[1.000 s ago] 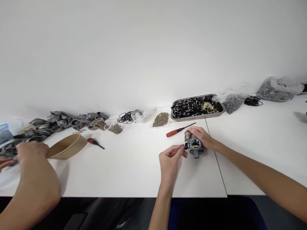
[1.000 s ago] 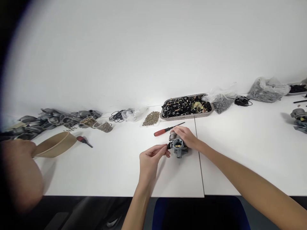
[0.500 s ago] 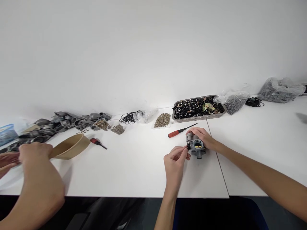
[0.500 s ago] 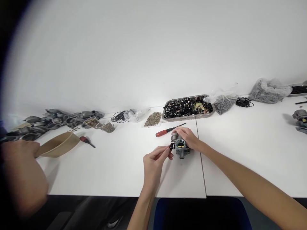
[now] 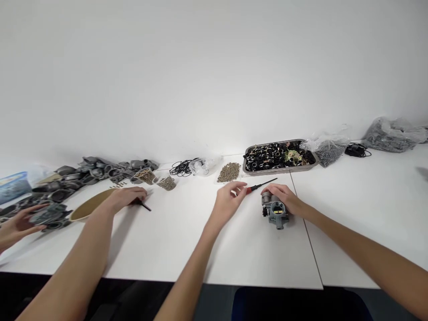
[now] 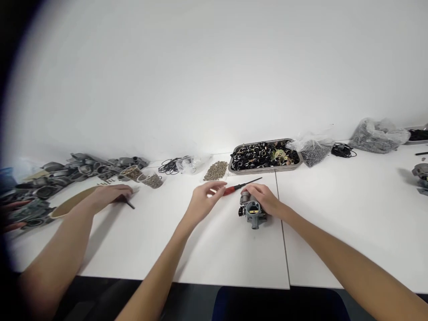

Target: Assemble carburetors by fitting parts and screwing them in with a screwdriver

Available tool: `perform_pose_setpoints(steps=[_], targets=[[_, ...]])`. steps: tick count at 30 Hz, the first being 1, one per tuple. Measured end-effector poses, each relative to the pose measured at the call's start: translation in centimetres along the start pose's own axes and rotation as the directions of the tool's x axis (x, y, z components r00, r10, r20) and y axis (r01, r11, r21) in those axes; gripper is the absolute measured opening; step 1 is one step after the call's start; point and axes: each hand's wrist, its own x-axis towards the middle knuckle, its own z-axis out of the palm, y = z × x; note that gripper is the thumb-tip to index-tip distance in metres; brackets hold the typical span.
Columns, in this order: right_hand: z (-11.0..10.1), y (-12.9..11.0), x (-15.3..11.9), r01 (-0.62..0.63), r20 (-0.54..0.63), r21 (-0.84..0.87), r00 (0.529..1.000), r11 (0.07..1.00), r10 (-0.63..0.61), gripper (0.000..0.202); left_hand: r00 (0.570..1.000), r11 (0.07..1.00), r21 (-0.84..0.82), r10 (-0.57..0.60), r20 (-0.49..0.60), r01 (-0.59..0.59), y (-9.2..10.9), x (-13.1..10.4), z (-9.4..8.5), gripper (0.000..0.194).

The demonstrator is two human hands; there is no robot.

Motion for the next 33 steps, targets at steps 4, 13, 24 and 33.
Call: perform_pose_setpoints(steps=[4, 13, 24, 33], targets=[[0.0, 0.1, 0.0, -0.007, 0.000, 0.001, 1.000, 1.000, 0.007, 0.051, 0.971, 0.999, 0.038, 0.003, 0.241, -0.013, -1.3, 5.0, -0.6, 0.032], [0.1, -0.3, 0.1, -0.046, 0.005, -0.009, 0.999, 0.999, 0.046, 0.050, 0.988, 0.928, -0.369, 0.015, 0.151, 0.042, -3.6, 6.8, -2.2, 0.033], [0.1, -0.5, 0.0, -0.078, -0.030, -0.097, 0.997, 0.992, 0.075, 0.052, 0.750, 0.741, -0.621, -0.252, -0.611, -0.257, -7.7, 8.9, -9.0, 0.031], [-5.9, -6.7, 2.4, -0.032, -0.076, -0.432, 0.997, 0.902, -0.001, 0.045, 0.751, 0.731, -0.635, -0.267, -0.604, -0.250, -7.9, 9.0, -9.1, 0.029]])
